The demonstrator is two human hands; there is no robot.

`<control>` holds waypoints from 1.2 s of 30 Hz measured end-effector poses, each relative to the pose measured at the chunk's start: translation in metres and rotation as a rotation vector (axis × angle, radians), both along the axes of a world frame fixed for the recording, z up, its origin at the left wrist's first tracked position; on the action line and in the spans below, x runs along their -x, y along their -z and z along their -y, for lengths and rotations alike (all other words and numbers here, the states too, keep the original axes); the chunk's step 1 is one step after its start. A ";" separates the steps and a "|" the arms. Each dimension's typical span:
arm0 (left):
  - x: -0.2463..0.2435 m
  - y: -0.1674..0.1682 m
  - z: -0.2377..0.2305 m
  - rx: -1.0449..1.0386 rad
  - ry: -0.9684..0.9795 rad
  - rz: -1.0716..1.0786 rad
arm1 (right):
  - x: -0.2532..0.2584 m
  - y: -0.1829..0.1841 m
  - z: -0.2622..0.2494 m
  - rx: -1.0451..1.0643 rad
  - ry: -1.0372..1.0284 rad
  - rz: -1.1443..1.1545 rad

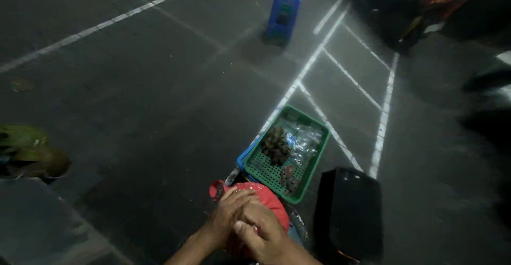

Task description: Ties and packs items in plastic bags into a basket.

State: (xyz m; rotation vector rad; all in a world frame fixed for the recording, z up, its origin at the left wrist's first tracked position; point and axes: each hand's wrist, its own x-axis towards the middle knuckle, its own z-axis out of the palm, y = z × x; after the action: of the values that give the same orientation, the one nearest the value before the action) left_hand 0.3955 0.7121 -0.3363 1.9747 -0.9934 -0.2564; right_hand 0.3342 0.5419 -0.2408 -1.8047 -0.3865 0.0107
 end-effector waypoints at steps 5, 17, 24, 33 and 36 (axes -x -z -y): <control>0.004 0.024 0.046 -0.094 -0.292 -0.115 | -0.007 0.043 0.078 0.057 0.068 0.001; -0.137 0.115 0.198 -0.239 -0.543 -0.382 | -0.106 0.287 0.392 0.622 0.413 -0.630; -0.234 0.273 0.265 -0.301 -0.589 -0.561 | -0.258 0.456 0.483 0.909 0.395 -0.809; -0.232 0.256 0.276 -0.272 -0.687 -0.405 | -0.221 0.515 0.476 0.679 0.640 -0.759; -0.215 0.252 0.271 -0.283 -0.684 -0.409 | -0.197 0.469 0.479 0.381 0.937 -0.704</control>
State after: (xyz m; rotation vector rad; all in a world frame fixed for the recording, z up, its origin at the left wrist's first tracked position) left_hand 0.6105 0.4413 -0.5883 2.2658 0.0022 -0.4038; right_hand 0.5311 0.0632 -0.7102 -2.0540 1.0229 0.0646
